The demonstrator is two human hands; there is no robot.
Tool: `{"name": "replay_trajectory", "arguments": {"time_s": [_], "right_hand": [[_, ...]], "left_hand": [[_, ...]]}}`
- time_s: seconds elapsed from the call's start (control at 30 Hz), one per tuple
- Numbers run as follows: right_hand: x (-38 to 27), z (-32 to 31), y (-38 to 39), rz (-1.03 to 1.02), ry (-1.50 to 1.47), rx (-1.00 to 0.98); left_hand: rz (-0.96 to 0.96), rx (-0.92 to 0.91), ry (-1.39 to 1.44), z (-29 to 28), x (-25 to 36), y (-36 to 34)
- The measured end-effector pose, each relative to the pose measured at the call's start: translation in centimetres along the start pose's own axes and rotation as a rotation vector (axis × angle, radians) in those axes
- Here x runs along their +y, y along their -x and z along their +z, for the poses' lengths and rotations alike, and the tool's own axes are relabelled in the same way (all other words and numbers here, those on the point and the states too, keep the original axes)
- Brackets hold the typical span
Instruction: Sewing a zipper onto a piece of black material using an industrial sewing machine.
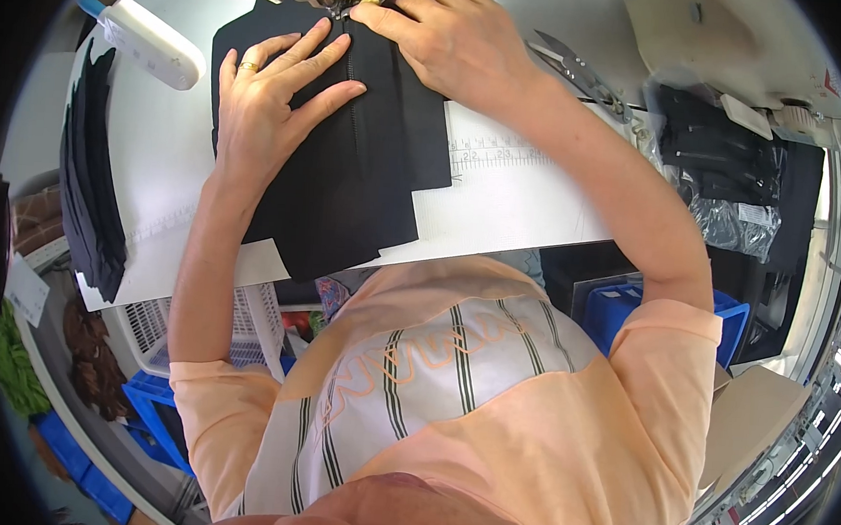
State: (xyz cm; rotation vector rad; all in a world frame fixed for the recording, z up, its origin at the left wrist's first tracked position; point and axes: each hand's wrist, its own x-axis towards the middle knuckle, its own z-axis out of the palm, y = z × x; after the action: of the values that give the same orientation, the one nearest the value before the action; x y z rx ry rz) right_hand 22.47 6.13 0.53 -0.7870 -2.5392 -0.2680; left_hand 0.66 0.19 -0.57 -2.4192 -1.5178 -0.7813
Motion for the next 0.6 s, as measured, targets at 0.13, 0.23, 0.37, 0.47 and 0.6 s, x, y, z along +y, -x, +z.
{"name": "replay_trajectory", "arguments": {"time_s": [0.13,0.23,0.37,0.47,0.6], "right_hand": [[-0.2,-0.1,-0.1,0.014,0.044,-0.019],[-0.3,-0.2,-0.4,0.013,0.026,-0.015],[0.6,-0.1,0.0,-0.051,-0.137,0.098],[0.0,-1.7,2.4,0.086,-0.369,-0.055],[-4.9,-6.7,5.1,-0.191,-0.44,-0.148]], "left_hand": [[0.002,0.006,-0.003,0.2,-0.1,-0.1],[-0.001,0.021,0.013,0.3,-0.4,0.0],[-0.008,-0.047,0.104,0.4,-0.2,0.7],[-0.055,-0.208,0.287,-1.9,0.5,2.4],[-0.109,-0.49,0.47,-7.1,3.8,6.9]]}}
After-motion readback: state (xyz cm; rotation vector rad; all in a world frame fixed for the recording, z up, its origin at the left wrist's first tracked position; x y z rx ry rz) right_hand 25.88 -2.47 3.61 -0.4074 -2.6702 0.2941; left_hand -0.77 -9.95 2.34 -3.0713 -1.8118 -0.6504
